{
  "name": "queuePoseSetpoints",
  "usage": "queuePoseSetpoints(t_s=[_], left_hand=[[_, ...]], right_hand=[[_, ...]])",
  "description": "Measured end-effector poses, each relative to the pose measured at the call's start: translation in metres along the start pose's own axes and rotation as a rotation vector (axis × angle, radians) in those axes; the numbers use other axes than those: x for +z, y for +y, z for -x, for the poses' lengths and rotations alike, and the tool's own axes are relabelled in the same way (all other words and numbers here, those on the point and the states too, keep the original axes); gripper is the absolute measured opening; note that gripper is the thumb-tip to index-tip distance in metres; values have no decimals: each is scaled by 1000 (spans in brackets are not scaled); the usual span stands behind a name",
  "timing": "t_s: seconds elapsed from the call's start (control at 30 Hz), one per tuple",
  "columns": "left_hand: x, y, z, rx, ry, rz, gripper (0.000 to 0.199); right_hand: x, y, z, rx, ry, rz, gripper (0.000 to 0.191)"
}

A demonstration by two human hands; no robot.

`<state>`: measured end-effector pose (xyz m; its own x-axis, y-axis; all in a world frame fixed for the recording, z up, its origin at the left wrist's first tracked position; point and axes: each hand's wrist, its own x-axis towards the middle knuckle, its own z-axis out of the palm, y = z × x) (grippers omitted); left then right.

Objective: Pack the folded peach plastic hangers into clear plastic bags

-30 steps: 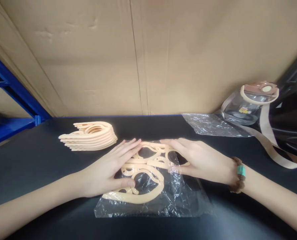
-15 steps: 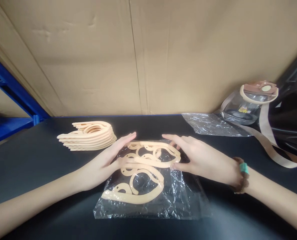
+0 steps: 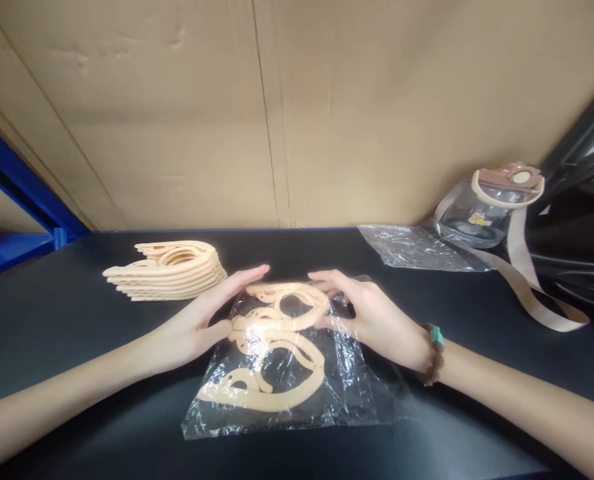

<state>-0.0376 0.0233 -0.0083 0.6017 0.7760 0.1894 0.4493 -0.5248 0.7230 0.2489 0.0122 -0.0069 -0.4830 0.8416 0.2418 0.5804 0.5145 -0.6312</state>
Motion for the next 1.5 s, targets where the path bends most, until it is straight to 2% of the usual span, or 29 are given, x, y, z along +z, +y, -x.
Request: queuePoseSetpoints(t_s=[0.1,0.17,0.33,0.5,0.63,0.87,1.0,1.23,1.4,1.5], left_hand=[[-1,3,0,-11,-45,14,59],[0,6,1,-23,-70,-55,57],[6,10,1,-59,10,-203,49],[5,5,1,14,2,-277,43],[3,2,0,60,-23,-331,41],[2,1,-1,98,-19,-363,43],[2,1,-1,133,-15,-385,50],[1,-1,-2,120,-34,-319,49],[2,3,-1,146,-13,-472,50],[4,5,0,200,-72,-507,57]], right_hand=[[2,1,-1,10,18,7,50],[3,2,-2,-6,25,15,50],[2,1,-1,-44,18,36,43],[1,0,-1,-23,20,70,38],[2,3,-1,13,33,110,41],[4,9,0,38,38,80,44],[6,11,1,6,60,95,45],[6,12,1,15,108,94,38],[4,9,4,31,138,122,34],[3,8,5,31,151,138,32]])
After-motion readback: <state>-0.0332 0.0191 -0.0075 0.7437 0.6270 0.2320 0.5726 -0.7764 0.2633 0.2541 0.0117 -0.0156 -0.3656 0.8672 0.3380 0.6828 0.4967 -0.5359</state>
